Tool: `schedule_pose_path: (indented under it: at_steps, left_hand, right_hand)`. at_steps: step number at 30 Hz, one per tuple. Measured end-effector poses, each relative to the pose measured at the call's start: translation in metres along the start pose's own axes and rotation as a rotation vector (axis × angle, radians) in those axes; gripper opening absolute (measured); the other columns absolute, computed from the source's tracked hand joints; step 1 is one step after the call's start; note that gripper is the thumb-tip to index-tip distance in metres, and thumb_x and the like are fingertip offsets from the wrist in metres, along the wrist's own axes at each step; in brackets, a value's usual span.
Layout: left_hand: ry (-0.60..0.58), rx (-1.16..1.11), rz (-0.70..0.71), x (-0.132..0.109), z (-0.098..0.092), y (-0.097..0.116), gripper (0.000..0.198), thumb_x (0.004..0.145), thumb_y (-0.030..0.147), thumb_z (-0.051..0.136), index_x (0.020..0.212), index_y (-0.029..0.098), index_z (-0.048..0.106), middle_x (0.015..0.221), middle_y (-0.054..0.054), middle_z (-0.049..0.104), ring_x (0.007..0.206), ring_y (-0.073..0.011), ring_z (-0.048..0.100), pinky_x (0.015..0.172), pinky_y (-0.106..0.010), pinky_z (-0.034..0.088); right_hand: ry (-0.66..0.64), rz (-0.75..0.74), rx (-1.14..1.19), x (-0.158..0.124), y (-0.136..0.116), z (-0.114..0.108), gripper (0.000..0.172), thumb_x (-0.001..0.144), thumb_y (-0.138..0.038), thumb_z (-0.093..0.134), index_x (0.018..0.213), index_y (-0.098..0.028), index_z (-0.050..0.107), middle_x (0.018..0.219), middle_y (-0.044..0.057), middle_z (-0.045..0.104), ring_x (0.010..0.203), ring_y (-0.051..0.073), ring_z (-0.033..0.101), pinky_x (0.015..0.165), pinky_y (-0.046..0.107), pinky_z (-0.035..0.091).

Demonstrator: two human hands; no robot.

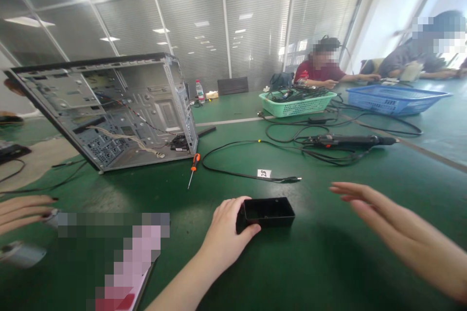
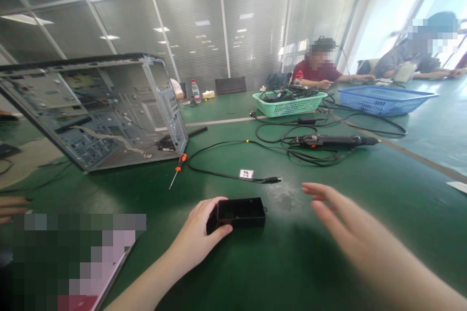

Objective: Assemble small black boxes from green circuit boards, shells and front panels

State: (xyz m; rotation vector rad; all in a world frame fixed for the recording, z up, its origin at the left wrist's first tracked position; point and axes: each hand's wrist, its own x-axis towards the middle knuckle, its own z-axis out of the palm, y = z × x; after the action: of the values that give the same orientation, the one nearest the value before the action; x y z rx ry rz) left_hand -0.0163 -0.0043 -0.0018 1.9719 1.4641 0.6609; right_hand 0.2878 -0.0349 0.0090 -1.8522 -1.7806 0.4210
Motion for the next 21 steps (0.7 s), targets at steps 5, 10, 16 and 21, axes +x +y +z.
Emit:
schedule_pose_path:
  at_steps: [5,10,16,21]
  left_hand:
    - [0.042,-0.013,0.026,0.001,0.001,-0.001,0.045,0.073,0.024,0.065,0.117,0.025,0.054,0.118,-0.006,0.058,0.113,-0.0268,0.049,0.099,-0.042,0.036]
    - [0.05,-0.079,-0.062,0.0,0.001,-0.002,0.046,0.079,0.036,0.06,0.122,0.024,0.051,0.115,-0.008,0.059,0.111,-0.0266,0.051,0.095,-0.04,0.038]
    - [-0.036,-0.15,0.031,-0.006,-0.004,0.006,0.045,0.082,0.048,0.053,0.118,0.022,0.053,0.098,-0.006,0.063,0.102,-0.0263,0.053,0.089,-0.039,0.041]
    - [-0.029,-0.203,-0.008,-0.004,-0.003,0.005,0.035,0.079,0.051,0.054,0.089,0.018,0.063,0.088,-0.007,0.063,0.091,-0.025,0.055,0.082,-0.036,0.045]
  right_hand:
    - [-0.357,-0.231,-0.016,0.013,-0.077,0.057,0.071,0.082,-0.047,0.043,0.143,-0.014,0.028,0.142,0.011,0.035,0.129,0.029,0.035,0.109,0.051,0.028]
    - [-0.321,-0.153,0.233,0.02,-0.074,0.067,0.059,0.079,-0.045,0.048,0.129,-0.015,0.041,0.123,0.013,0.052,0.111,0.029,0.05,0.097,0.048,0.039]
    - [-0.4,0.217,0.698,0.027,-0.07,0.057,0.048,0.072,-0.063,0.055,0.084,-0.016,0.055,0.07,0.004,0.056,0.062,0.017,0.052,0.053,0.026,0.039]
    - [-0.579,0.463,1.118,0.026,-0.069,0.06,0.049,0.084,-0.063,0.046,0.078,-0.015,0.047,0.054,-0.002,0.044,0.046,0.008,0.04,0.045,0.018,0.026]
